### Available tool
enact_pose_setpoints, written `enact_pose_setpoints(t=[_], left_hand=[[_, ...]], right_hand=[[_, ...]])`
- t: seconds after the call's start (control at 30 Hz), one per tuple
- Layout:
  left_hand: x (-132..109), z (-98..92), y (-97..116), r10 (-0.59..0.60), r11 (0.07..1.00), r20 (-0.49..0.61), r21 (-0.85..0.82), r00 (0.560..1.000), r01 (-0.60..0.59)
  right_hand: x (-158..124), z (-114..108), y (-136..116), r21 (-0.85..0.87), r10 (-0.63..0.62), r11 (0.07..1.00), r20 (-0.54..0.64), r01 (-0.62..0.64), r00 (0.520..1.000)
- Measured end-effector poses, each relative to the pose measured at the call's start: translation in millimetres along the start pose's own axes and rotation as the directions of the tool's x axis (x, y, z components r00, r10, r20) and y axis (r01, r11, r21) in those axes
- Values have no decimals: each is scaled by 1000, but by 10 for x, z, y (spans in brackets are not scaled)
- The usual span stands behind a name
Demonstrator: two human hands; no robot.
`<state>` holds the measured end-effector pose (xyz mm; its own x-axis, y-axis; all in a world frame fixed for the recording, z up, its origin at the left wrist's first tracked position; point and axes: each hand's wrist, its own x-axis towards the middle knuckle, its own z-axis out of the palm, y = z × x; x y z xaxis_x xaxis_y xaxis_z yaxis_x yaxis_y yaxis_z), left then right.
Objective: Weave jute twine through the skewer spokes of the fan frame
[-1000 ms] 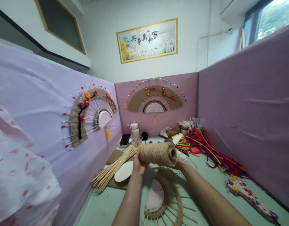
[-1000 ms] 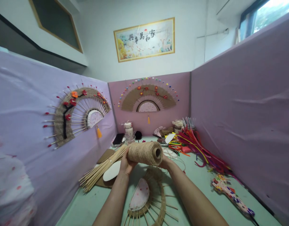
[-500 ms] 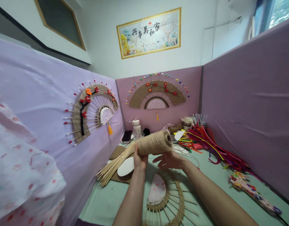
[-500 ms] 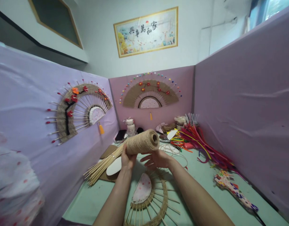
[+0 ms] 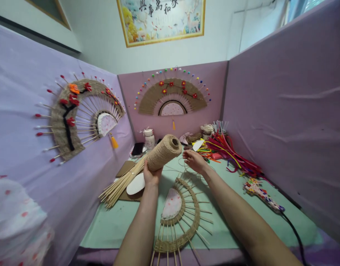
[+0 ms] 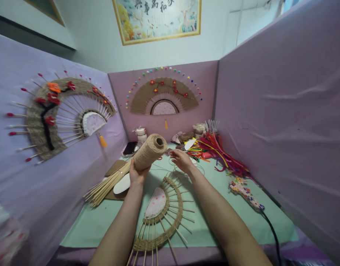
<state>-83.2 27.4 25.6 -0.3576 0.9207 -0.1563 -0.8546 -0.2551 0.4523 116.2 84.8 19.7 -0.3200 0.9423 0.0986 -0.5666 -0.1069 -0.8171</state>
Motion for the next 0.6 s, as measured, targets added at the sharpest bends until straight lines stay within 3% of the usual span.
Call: enact_pose_setpoints(t=[0.1, 0.17, 0.23, 0.33, 0.43, 0.6], left_hand=[[-20, 22, -1, -66, 998, 12, -5, 998, 66], [-30, 30, 0, -105, 994, 40, 11, 994, 105], [-35, 32, -4, -121, 992, 57, 38, 991, 118], [-40, 30, -20, -138, 988, 97, 79, 986, 131], [-42, 29, -42, -158, 983, 130, 117, 979, 143], [-37, 29, -57, -140, 977, 47, 166, 989, 130]], right_hand=[[-44, 148, 75, -55, 41, 998, 55, -38, 998], [-93, 196, 35, -46, 156, 987, 121, -151, 980], [-153, 168, -88, -6, 251, 967, 200, -254, 947], [-255, 22, -324, -17, 293, 952, 358, -307, 887], [-330, -112, -448, -109, 279, 960, 466, -259, 840], [-333, -98, -367, -169, 245, 967, 429, -190, 869]])
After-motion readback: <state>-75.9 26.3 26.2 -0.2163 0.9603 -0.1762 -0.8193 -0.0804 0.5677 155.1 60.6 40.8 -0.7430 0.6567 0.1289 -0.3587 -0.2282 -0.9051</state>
